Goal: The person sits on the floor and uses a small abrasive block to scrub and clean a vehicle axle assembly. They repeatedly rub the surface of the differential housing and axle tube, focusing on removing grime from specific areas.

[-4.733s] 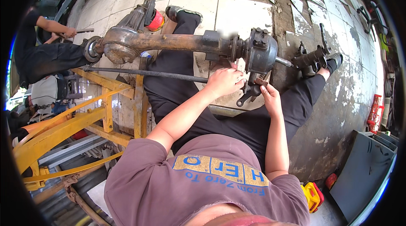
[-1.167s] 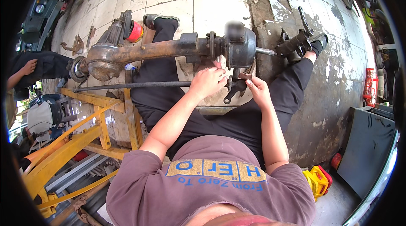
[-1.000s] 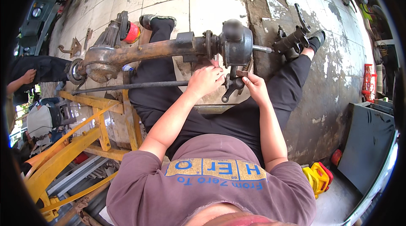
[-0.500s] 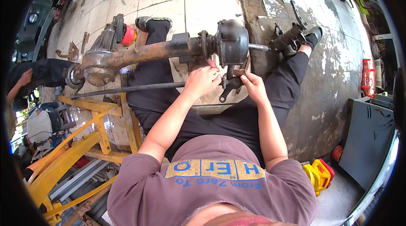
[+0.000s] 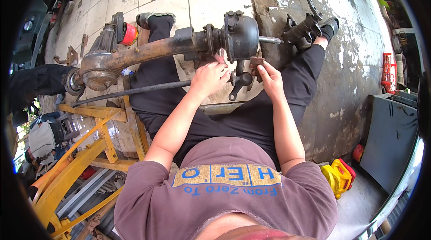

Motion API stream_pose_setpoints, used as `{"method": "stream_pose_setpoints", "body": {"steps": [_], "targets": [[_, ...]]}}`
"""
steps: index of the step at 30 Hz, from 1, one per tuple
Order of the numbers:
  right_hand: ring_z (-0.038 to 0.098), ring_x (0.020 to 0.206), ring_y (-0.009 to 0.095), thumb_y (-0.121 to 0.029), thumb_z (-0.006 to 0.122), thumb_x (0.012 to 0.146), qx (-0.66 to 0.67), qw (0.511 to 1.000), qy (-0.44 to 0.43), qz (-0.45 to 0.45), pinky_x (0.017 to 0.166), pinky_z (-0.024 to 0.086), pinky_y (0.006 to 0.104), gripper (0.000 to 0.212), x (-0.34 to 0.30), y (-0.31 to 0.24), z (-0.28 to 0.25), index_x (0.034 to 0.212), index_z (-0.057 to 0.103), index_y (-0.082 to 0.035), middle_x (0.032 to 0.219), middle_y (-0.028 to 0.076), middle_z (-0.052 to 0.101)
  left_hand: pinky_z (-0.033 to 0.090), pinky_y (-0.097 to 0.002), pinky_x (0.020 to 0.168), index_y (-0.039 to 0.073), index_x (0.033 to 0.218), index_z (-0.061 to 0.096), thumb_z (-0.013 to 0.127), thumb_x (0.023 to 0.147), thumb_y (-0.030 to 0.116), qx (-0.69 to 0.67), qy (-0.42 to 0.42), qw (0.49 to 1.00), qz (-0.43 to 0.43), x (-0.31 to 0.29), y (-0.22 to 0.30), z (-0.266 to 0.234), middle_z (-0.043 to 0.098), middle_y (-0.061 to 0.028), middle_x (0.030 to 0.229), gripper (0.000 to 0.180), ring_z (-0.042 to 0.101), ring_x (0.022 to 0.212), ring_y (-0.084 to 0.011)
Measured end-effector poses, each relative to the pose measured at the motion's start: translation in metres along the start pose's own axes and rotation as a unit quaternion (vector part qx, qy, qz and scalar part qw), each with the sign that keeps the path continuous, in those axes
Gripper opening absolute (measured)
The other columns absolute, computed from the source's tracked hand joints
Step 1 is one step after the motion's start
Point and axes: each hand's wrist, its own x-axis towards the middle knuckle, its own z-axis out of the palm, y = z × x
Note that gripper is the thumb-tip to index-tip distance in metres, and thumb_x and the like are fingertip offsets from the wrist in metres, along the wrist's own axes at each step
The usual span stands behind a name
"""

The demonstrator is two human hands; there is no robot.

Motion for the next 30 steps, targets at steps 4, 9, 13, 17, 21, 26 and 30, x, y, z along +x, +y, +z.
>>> {"method": "stream_pose_setpoints", "body": {"steps": [4, 9, 13, 17, 21, 26, 30], "targets": [[0.07, 0.14, 0.025, -0.021, 0.072, 0.113, -0.164, 0.976, -0.138, -0.037, 0.12, 0.051, 0.038, 0.041, -0.005, -0.011, 0.001, 0.151, 0.073, -0.003, 0.148, 0.016, 0.077, 0.064, -0.0496, 0.095, 0.012, 0.126, 0.079, 0.07, 0.106, 0.035, -0.001, 0.001, 1.0, -0.003, 0.0, 0.0, -0.002, 0.081, -0.0126, 0.115, 0.032, 0.079, 0.107, -0.0363], [0.065, 0.142, 0.021, -0.023, 0.072, 0.114, -0.117, 0.98, -0.162, 0.009, 0.123, 0.046, 0.0375, 0.051, -0.009, -0.015, -0.002, 0.159, 0.065, -0.001, 0.153, 0.014, 0.073, 0.064, -0.0489, 0.096, 0.012, 0.128, 0.079, 0.071, 0.106, 0.035, 0.0, 0.0, 1.0, -0.006, 0.0, 0.001, -0.003, 0.081, -0.0126, 0.116, 0.033, 0.079, 0.108, -0.0356], [0.064, 0.135, 0.02, -0.027, 0.07, 0.116, -0.078, 0.983, -0.133, 0.1, 0.121, 0.047, 0.0358, 0.053, -0.002, 0.0, -0.007, 0.162, 0.062, -0.001, 0.149, 0.011, 0.073, 0.064, -0.0488, 0.096, 0.012, 0.129, 0.079, 0.07, 0.106, 0.035, -0.009, -0.003, 1.0, -0.012, 0.0, -0.001, 0.0, 0.081, -0.0125, 0.116, 0.034, 0.08, 0.108, -0.0353], [0.057, 0.15, 0.024, -0.035, 0.062, 0.12, -0.041, 0.992, -0.09, 0.077, 0.127, 0.041, 0.0376, 0.057, 0.003, 0.033, -0.016, 0.165, 0.057, 0.001, 0.16, 0.014, 0.065, 0.064, -0.0491, 0.096, 0.012, 0.129, 0.079, 0.07, 0.106, 0.036, -0.007, -0.005, 1.0, -0.004, 0.001, 0.0, 0.0, 0.081, -0.0127, 0.116, 0.035, 0.079, 0.108, -0.0355], [0.055, 0.153, 0.029, -0.042, 0.049, 0.124, -0.156, 0.974, -0.165, -0.012, 0.13, 0.038, 0.0399, 0.056, -0.009, -0.004, 0.002, 0.165, 0.06, -0.005, 0.159, 0.016, 0.063, 0.064, -0.0493, 0.096, 0.012, 0.129, 0.079, 0.069, 0.107, 0.036, -0.003, -0.007, 1.0, -0.017, -0.001, 0.001, -0.003, 0.081, -0.0129, 0.115, 0.035, 0.079, 0.108, -0.0357], [0.059, 0.148, 0.029, -0.041, 0.052, 0.123, -0.097, 0.981, -0.159, -0.048, 0.126, 0.042, 0.0414, 0.052, -0.004, -0.002, 0.001, 0.161, 0.065, -0.008, 0.152, 0.016, 0.067, 0.064, -0.0495, 0.096, 0.012, 0.128, 0.079, 0.069, 0.107, 0.036, 0.0, -0.002, 1.0, -0.004, 0.0, 0.0, -0.002, 0.081, -0.013, 0.115, 0.034, 0.079, 0.108, -0.036], [0.062, 0.142, 0.027, -0.041, 0.054, 0.122, -0.118, 0.982, -0.146, 0.013, 0.123, 0.044, 0.0394, 0.053, -0.004, 0.005, 0.002, 0.157, 0.068, -0.003, 0.149, 0.013, 0.069, 0.064, -0.0494, 0.095, 0.013, 0.127, 0.08, 0.07, 0.106, 0.035, 0.004, -0.004, 1.0, -0.003, 0.001, 0.002, -0.002, 0.081, -0.0119, 0.115, 0.032, 0.079, 0.107, -0.0353]]}}
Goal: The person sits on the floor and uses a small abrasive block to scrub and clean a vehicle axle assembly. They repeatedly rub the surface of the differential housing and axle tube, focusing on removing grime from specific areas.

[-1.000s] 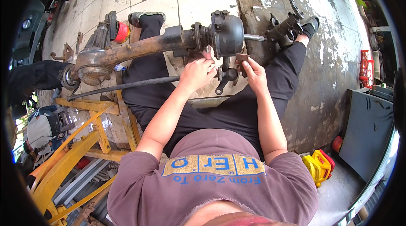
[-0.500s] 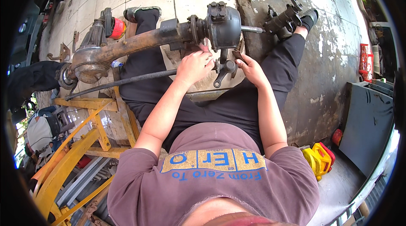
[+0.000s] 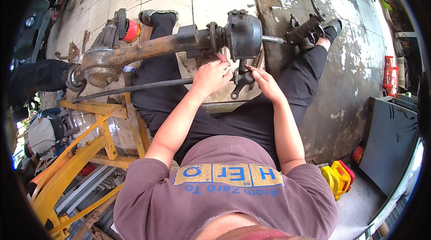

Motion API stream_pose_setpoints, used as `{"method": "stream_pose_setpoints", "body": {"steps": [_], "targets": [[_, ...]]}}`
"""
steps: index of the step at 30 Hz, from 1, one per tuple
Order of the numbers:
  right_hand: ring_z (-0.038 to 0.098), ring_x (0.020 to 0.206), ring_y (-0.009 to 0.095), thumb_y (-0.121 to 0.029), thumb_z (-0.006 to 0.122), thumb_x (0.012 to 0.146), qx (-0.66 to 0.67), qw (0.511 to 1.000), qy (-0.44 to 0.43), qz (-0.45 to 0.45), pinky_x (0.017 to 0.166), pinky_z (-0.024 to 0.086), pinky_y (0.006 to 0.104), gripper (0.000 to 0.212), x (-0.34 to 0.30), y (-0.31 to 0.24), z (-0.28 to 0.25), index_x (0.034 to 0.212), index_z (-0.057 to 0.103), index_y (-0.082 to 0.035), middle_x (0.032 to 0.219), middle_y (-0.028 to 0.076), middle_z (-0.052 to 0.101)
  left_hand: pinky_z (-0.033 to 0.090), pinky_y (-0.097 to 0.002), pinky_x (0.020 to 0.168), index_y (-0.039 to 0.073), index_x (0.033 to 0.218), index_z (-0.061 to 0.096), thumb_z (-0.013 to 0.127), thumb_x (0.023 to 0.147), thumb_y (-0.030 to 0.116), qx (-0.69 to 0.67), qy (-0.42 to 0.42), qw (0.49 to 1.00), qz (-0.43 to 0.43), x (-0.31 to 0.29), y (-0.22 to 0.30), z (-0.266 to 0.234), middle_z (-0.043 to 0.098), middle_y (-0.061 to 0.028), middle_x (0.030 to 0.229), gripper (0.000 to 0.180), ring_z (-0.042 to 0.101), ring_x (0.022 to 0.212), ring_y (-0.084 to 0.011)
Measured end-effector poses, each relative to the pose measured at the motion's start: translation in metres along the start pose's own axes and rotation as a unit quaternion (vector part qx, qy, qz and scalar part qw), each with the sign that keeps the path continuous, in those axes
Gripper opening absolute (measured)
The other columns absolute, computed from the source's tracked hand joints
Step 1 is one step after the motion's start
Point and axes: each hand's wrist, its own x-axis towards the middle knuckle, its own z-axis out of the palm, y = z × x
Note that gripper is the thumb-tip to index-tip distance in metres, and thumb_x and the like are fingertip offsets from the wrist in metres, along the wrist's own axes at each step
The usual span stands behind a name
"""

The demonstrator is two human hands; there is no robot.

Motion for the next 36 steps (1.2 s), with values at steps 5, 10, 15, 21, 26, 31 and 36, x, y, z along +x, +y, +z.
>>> {"method": "stream_pose_setpoints", "body": {"steps": [5, 10, 15, 21, 26, 31, 36], "targets": [[0.064, 0.135, 0.022, -0.04, 0.055, 0.122, 0.076, 0.997, 0.015, -0.013, 0.118, 0.047, 0.037, 0.052, -0.005, -0.018, -0.002, 0.152, 0.07, 0.0, 0.144, 0.008, 0.071, 0.065, -0.0493, 0.095, 0.013, 0.125, 0.08, 0.071, 0.105, 0.034, -0.003, 0.013, 1.0, 0.002, -0.002, -0.004, 0.005, 0.081, -0.012, 0.115, 0.031, 0.079, 0.107, -0.0352], [0.065, 0.13, 0.021, -0.042, 0.057, 0.122, 0.096, 0.995, 0.022, -0.006, 0.117, 0.047, 0.0368, 0.053, -0.003, -0.008, -0.001, 0.151, 0.072, -0.001, 0.139, 0.008, 0.073, 0.065, -0.0493, 0.095, 0.013, 0.126, 0.08, 0.071, 0.105, 0.034, 0.0, 0.017, 1.0, 0.01, -0.003, -0.005, 0.005, 0.081, -0.012, 0.115, 0.031, 0.079, 0.108, -0.0352], [0.061, 0.105, 0.015, -0.041, 0.057, 0.122, 0.059, 0.991, 0.007, 0.121, 0.098, 0.05, 0.0312, 0.052, -0.001, -0.004, -0.003, 0.152, 0.072, -0.002, 0.116, 0.0, 0.068, 0.064, -0.0493, 0.096, 0.012, 0.127, 0.079, 0.071, 0.105, 0.034, 0.004, 0.011, 1.0, 0.021, 0.0, -0.004, 0.003, 0.081, -0.0124, 0.116, 0.032, 0.079, 0.11, -0.0354], [0.057, 0.097, 0.01, -0.042, 0.057, 0.122, 0.072, 0.99, 0.03, 0.12, 0.091, 0.05, 0.0289, 0.051, -0.004, -0.021, 0.001, 0.149, 0.074, -0.003, 0.107, -0.005, 0.066, 0.064, -0.0496, 0.096, 0.012, 0.126, 0.079, 0.071, 0.106, 0.034, 0.002, 0.003, 1.0, 0.005, -0.002, -0.003, 0.002, 0.081, -0.0128, 0.117, 0.031, 0.079, 0.11, -0.0349], [0.059, 0.101, 0.01, -0.045, 0.059, 0.121, 0.145, 0.988, 0.045, 0.017, 0.096, 0.05, 0.029, 0.054, -0.009, -0.009, 0.0, 0.15, 0.074, -0.003, 0.116, -0.001, 0.073, 0.064, -0.0498, 0.096, 0.012, 0.126, 0.079, 0.071, 0.106, 0.034, 0.002, 0.006, 1.0, 0.011, -0.001, -0.005, 0.005, 0.081, -0.013, 0.116, 0.031, 0.079, 0.11, -0.035], [0.058, 0.1, 0.01, -0.046, 0.06, 0.12, 0.076, 0.992, 0.043, 0.086, 0.095, 0.05, 0.0288, 0.054, -0.004, -0.005, -0.001, 0.15, 0.074, -0.002, 0.112, -0.001, 0.073, 0.064, -0.0497, 0.096, 0.011, 0.125, 0.08, 0.071, 0.106, 0.034, -0.004, 0.005, 1.0, 0.009, -0.002, 0.0, 0.001, 0.081, -0.0129, 0.115, 0.031, 0.079, 0.109, -0.0354], [0.059, 0.093, 0.011, -0.049, 0.062, 0.119, 0.046, 0.99, 0.023, 0.129, 0.088, 0.052, 0.0301, 0.056, 0.0, -0.006, -0.006, 0.148, 0.075, -0.003, 0.104, -0.001, 0.071, 0.064, -0.0495, 0.095, 0.011, 0.126, 0.08, 0.07, 0.106, 0.034, -0.002, 0.007, 1.0, 0.006, -0.001, 0.0, -0.001, 0.081, -0.0126, 0.115, 0.032, 0.079, 0.109, -0.0358]]}}
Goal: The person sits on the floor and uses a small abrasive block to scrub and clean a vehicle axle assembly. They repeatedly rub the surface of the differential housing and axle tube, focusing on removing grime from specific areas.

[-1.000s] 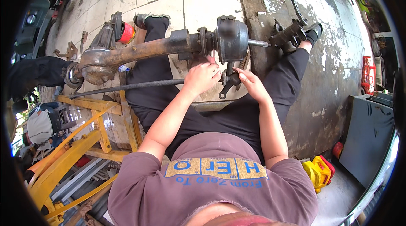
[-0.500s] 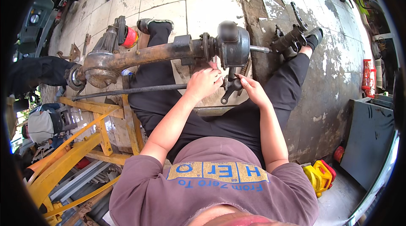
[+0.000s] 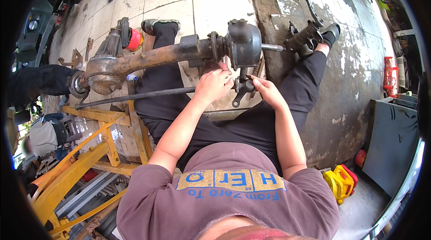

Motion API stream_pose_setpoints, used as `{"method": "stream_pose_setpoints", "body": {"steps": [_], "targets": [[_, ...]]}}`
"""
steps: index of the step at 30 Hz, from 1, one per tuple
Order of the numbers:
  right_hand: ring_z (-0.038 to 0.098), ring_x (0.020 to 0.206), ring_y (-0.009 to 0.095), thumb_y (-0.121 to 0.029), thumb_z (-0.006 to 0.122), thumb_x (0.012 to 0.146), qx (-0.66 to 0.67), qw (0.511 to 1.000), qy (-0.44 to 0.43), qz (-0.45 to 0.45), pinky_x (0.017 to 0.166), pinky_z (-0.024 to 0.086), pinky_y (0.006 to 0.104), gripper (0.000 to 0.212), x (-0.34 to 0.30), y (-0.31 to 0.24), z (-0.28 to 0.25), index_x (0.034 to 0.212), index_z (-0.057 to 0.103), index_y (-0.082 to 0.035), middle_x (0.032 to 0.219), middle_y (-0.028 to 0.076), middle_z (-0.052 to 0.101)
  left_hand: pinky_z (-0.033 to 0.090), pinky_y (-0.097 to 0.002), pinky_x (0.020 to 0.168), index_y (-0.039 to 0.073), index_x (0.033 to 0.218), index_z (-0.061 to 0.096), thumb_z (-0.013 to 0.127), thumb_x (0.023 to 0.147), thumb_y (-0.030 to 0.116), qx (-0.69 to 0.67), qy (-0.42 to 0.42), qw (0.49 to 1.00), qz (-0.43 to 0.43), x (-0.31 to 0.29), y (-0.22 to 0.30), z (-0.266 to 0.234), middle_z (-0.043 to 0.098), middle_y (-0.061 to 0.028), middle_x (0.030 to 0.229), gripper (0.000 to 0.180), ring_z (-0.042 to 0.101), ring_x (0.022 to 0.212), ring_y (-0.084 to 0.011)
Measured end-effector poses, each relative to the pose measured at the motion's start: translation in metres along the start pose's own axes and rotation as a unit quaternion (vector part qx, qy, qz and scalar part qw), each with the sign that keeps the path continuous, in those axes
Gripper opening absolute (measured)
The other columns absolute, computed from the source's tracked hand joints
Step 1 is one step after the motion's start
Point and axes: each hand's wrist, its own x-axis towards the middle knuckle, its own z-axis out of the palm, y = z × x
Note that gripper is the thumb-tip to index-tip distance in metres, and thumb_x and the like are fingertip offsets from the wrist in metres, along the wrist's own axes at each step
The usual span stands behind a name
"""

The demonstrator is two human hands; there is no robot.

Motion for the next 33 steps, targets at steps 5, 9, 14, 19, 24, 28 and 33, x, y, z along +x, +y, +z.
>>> {"method": "stream_pose_setpoints", "body": {"steps": [5, 9, 14, 19, 24, 28, 33], "targets": [[0.067, 0.1, 0.015, -0.052, 0.063, 0.118, 0.076, 0.996, 0.001, -0.052, 0.096, 0.056, 0.0342, 0.058, -0.006, 0.002, -0.001, 0.145, 0.078, -0.002, 0.113, 0.006, 0.079, 0.064, -0.0492, 0.095, 0.011, 0.126, 0.08, 0.071, 0.106, 0.034, 0.003, 0.004, 1.0, 0.0, 0.001, -0.005, 0.005, 0.081, -0.0125, 0.115, 0.032, 0.079, 0.107, -0.0361], [0.066, 0.109, 0.014, -0.046, 0.061, 0.12, -0.022, 0.999, -0.002, 0.027, 0.102, 0.055, 0.0338, 0.054, 0.006, 0.009, 0.0, 0.147, 0.076, -0.003, 0.124, 0.005, 0.079, 0.064, -0.0494, 0.095, 0.011, 0.125, 0.08, 0.07, 0.106, 0.034, -0.005, -0.005, 1.0, -0.008, 0.001, -0.001, 0.001, 0.081, -0.0126, 0.115, 0.032, 0.079, 0.107, -0.0361], [0.067, 0.109, 0.015, -0.046, 0.062, 0.119, 0.034, 0.999, -0.001, -0.034, 0.102, 0.054, 0.034, 0.055, 0.0, 0.003, 0.006, 0.146, 0.076, -0.001, 0.114, 0.007, 0.077, 0.064, -0.0495, 0.095, 0.011, 0.125, 0.08, 0.071, 0.106, 0.035, -0.002, 0.005, 1.0, -0.002, -0.001, -0.003, 0.003, 0.081, -0.0125, 0.115, 0.032, 0.079, 0.108, -0.0356], [0.068, 0.117, 0.017, -0.043, 0.061, 0.12, 0.016, 0.991, 0.002, -0.136, 0.107, 0.052, 0.0338, 0.052, 0.0, 0.002, 0.008, 0.146, 0.076, 0.0, 0.12, 0.008, 0.076, 0.064, -0.0495, 0.095, 0.011, 0.125, 0.08, 0.071, 0.106, 0.034, -0.001, 0.006, 1.0, 0.001, 0.001, -0.005, 0.003, 0.082, -0.0124, 0.115, 0.032, 0.079, 0.108, -0.0353], [0.068, 0.119, 0.018, -0.042, 0.061, 0.12, -0.009, 0.994, 0.021, -0.104, 0.11, 0.052, 0.0344, 0.051, 0.006, 0.013, 0.004, 0.146, 0.075, 0.0, 0.124, 0.008, 0.077, 0.064, -0.0496, 0.096, 0.011, 0.125, 0.08, 0.071, 0.106, 0.034, 0.002, -0.005, 1.0, -0.006, 0.001, -0.003, 0.003, 0.082, -0.0123, 0.116, 0.032, 0.079, 0.109, -0.0353], [0.07, 0.119, 0.02, -0.044, 0.061, 0.12, -0.015, 0.995, 0.013, -0.095, 0.108, 0.053, 0.0354, 0.053, 0.002, 0.006, 0.005, 0.144, 0.076, 0.001, 0.127, 0.008, 0.078, 0.064, -0.0495, 0.096, 0.011, 0.125, 0.08, 0.071, 0.105, 0.033, -0.005, 0.005, 1.0, -0.003, 0.0, -0.005, 0.004, 0.081, -0.0123, 0.117, 0.031, 0.079, 0.109, -0.0354], [0.067, 0.111, 0.018, -0.046, 0.062, 0.119, -0.045, 0.989, 0.058, -0.13, 0.103, 0.054, 0.0344, 0.056, 0.003, 0.009, 0.003, 0.143, 0.076, 0.002, 0.119, 0.006, 0.077, 0.064, -0.0492, 0.096, 0.011, 0.124, 0.08, 0.071, 0.105, 0.032, -0.014, 0.0, 1.0, -0.012, -0.002, 0.001, 0.0, 0.081, -0.0123, 0.117, 0.031, 0.079, 0.109, -0.0353]]}}
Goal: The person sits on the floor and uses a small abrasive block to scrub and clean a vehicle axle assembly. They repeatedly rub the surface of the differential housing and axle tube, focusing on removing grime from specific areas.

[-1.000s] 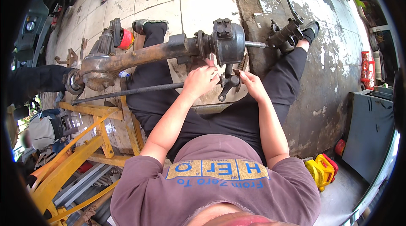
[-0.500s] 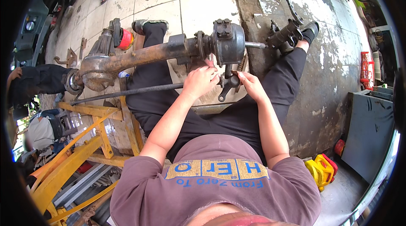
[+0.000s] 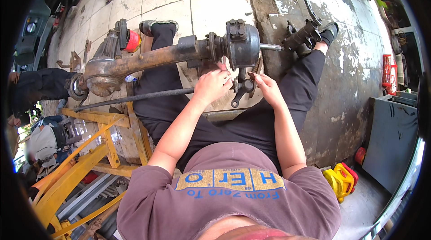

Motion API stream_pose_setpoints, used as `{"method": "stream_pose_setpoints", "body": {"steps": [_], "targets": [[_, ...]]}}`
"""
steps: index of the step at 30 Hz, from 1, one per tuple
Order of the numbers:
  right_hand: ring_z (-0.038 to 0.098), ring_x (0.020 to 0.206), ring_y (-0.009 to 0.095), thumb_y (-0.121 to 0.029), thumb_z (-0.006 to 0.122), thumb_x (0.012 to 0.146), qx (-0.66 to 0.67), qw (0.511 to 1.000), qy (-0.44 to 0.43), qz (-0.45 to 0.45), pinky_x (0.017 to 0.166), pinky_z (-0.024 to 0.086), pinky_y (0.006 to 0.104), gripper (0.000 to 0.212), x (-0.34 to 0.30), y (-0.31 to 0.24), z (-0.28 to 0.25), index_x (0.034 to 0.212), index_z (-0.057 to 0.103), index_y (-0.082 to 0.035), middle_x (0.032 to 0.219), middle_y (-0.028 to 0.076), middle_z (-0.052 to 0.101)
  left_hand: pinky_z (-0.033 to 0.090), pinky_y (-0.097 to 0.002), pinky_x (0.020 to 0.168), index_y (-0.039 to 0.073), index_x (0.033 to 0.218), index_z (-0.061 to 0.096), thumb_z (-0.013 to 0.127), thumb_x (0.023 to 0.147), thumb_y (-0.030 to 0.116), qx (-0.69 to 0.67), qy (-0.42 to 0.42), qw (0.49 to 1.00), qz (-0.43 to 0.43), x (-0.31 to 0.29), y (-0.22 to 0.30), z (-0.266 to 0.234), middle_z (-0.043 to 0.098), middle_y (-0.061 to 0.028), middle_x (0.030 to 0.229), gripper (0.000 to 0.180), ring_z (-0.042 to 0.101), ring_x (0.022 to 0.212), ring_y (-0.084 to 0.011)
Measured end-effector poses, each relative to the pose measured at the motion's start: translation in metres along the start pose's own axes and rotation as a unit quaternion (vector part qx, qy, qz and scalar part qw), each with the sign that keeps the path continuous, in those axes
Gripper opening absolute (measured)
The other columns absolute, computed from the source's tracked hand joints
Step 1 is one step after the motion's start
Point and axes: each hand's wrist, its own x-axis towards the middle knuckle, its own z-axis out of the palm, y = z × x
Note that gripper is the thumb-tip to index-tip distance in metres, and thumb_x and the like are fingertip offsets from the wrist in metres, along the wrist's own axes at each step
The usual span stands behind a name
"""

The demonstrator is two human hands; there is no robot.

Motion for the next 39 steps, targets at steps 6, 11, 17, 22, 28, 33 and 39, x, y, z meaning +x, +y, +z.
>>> {"method": "stream_pose_setpoints", "body": {"steps": [6, 11, 17, 22, 28, 33, 39], "targets": [[0.065, 0.109, 0.016, -0.044, 0.063, 0.119, 0.018, 0.994, -0.025, 0.108, 0.101, 0.054, 0.0352, 0.054, 0.0, -0.002, -0.002, 0.142, 0.077, 0.003, 0.12, 0.005, 0.076, 0.064, -0.0488, 0.096, 0.01, 0.124, 0.08, 0.072, 0.104, 0.032, 0.006, 0.001, 1.0, 0.003, 0.003, -0.005, 0.003, 0.082, -0.0122, 0.116, 0.03, 0.079, 0.108, -0.0351], [0.067, 0.119, 0.017, -0.044, 0.063, 0.119, 0.02, 0.99, -0.044, 0.135, 0.107, 0.052, 0.0344, 0.054, 0.001, 0.009, 0.001, 0.141, 0.077, 0.003, 0.128, 0.006, 0.076, 0.064, -0.0492, 0.096, 0.01, 0.125, 0.08, 0.071, 0.105, 0.032, 0.002, 0.004, 1.0, 0.012, 0.002, -0.004, 0.005, 0.081, -0.0125, 0.116, 0.031, 0.079, 0.109, -0.0352], [0.066, 0.117, 0.017, -0.043, 0.062, 0.12, 0.04, 0.998, -0.035, 0.021, 0.107, 0.051, 0.0328, 0.053, 0.001, 0.012, 0.003, 0.144, 0.075, 0.003, 0.128, 0.003, 0.075, 0.064, -0.0493, 0.097, 0.01, 0.126, 0.08, 0.071, 0.105, 0.034, 0.012, -0.005, 1.0, 0.01, 0.003, -0.002, 0.0, 0.081, -0.0129, 0.118, 0.033, 0.079, 0.11, -0.0354], [0.066, 0.117, 0.016, -0.045, 0.062, 0.12, 0.087, 0.996, -0.007, -0.016, 0.108, 0.051, 0.0323, 0.055, 0.001, 0.01, 0.002, 0.146, 0.074, 0.002, 0.127, 0.005, 0.075, 0.064, -0.0493, 0.097, 0.011, 0.126, 0.08, 0.071, 0.105, 0.034, 0.011, -0.009, 1.0, -0.001, 0.004, -0.004, 0.001, 0.081, -0.0127, 0.117, 0.033, 0.079, 0.11, -0.0354], [0.064, 0.11, 0.014, -0.042, 0.062, 0.12, 0.062, 0.997, -0.025, 0.048, 0.103, 0.051, 0.0314, 0.052, 0.0, 0.006, 0.002, 0.139, 0.076, 0.004, 0.124, 0.003, 0.072, 0.064, -0.0495, 0.096, 0.01, 0.125, 0.08, 0.071, 0.105, 0.035, 0.002, 0.007, 1.0, 0.011, 0.003, -0.003, 0.003, 0.081, -0.0133, 0.115, 0.033, 0.079, 0.108, -0.0358], [0.06, 0.098, 0.012, -0.044, 0.063, 0.119, 0.084, 0.993, -0.038, 0.078, 0.091, 0.052, 0.03, 0.053, 0.001, 0.01, 0.0, 0.135, 0.078, 0.004, 0.115, -0.001, 0.07, 0.065, -0.05, 0.094, 0.01, 0.121, 0.081, 0.072, 0.104, 0.038, -0.001, 0.016, 1.0, 0.02, 0.004, -0.005, 0.007, 0.083, -0.0148, 0.113, 0.035, 0.08, 0.104, -0.0369], [0.067, 0.103, 0.018, -0.047, 0.062, 0.119, 0.109, 0.993, -0.035, 0.01, 0.095, 0.054, 0.0347, 0.055, -0.007, -0.024, -0.002, 0.135, 0.079, 0.003, 0.113, 0.002, 0.072, 0.064, -0.0492, 0.097, 0.012, 0.128, 0.079, 0.07, 0.105, 0.034, 0.002, -0.006, 1.0, -0.015, 0.002, -0.001, -0.001, 0.08, -0.0122, 0.116, 0.033, 0.079, 0.108, -0.0362]]}}
